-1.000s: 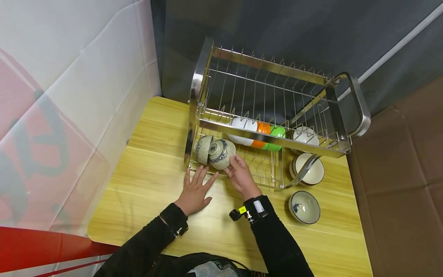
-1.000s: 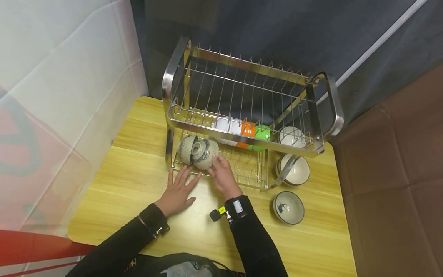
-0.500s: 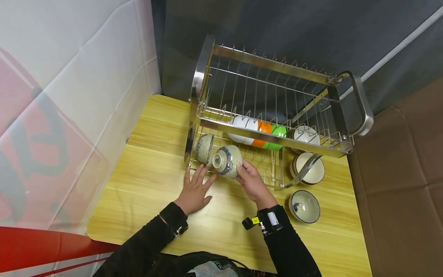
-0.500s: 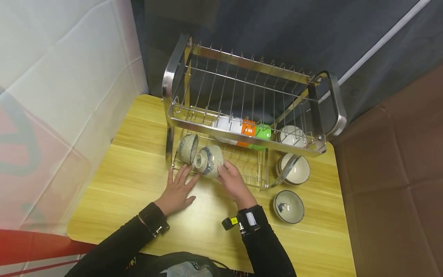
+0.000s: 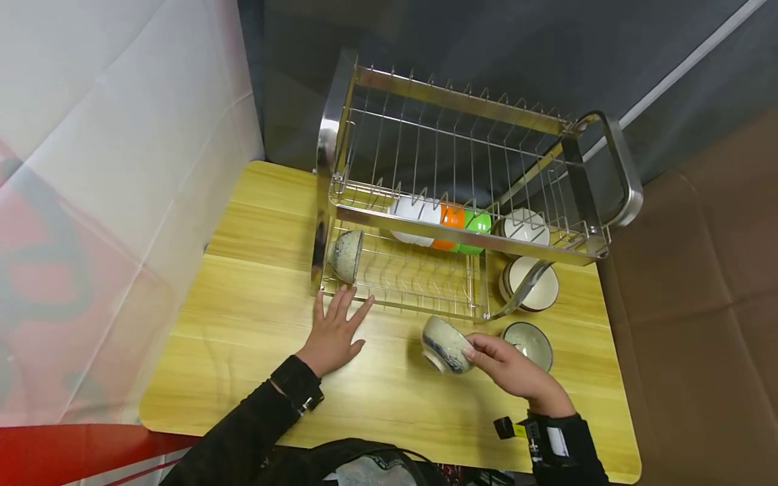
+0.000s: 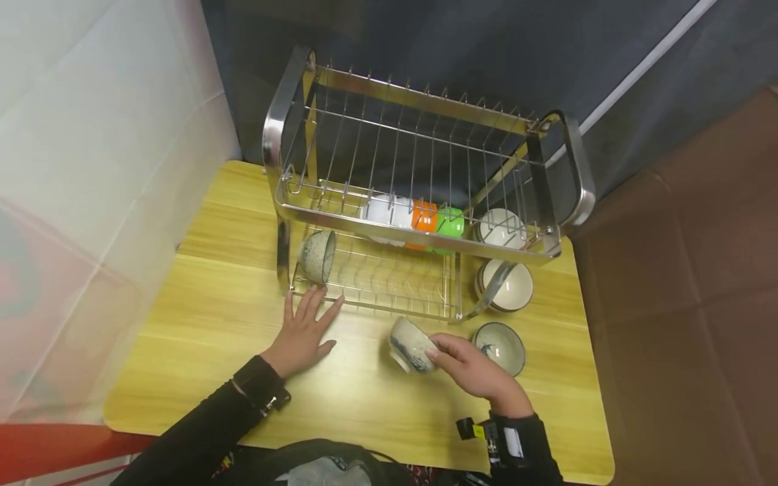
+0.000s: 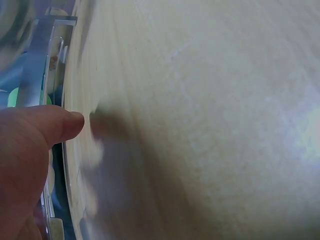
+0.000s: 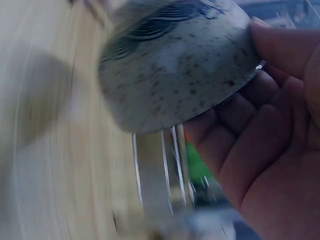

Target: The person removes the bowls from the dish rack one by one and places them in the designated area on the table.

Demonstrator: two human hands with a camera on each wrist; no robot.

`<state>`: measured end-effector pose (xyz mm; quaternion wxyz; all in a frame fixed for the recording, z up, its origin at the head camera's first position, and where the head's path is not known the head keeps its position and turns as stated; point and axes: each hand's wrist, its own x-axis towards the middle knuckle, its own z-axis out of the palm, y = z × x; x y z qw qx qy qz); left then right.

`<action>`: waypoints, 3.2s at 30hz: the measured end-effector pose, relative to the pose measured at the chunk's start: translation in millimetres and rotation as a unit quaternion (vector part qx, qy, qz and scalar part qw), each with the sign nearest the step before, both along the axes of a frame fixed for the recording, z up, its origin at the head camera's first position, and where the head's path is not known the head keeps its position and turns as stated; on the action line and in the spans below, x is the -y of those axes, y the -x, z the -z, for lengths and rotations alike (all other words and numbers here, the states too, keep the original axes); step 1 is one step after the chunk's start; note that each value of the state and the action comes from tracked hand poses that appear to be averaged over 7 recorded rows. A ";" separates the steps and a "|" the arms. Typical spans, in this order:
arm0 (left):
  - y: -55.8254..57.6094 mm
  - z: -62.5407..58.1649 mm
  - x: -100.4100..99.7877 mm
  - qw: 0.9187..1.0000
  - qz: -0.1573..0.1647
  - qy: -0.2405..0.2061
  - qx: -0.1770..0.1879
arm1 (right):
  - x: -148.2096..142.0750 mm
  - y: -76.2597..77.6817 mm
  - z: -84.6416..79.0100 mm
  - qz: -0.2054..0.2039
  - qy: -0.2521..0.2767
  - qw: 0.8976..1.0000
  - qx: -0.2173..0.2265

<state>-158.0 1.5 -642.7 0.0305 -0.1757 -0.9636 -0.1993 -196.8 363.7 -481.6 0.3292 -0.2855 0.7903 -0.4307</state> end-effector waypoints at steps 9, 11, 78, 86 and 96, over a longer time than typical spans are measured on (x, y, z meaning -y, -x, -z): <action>-2.0 -3.4 4.8 1.000 -0.007 0.005 -0.004 | -66.7 -23.3 -38.7 0.061 -0.084 0.994 -0.045; -2.2 -2.3 5.4 1.000 -0.008 0.001 -0.008 | -74.8 -25.9 -45.2 0.085 -0.109 0.987 -0.077; -4.6 -14.6 -2.7 1.000 -0.005 -0.013 0.017 | -81.2 -45.5 120.2 0.315 -0.185 0.783 -0.503; -3.2 -10.0 -2.8 1.000 -0.009 -0.001 0.017 | -82.5 -37.6 118.2 0.324 -0.191 0.789 -0.486; -1.2 -3.1 -1.7 1.000 -0.003 0.021 0.001 | -46.9 -34.1 96.7 0.321 -0.120 0.800 -0.492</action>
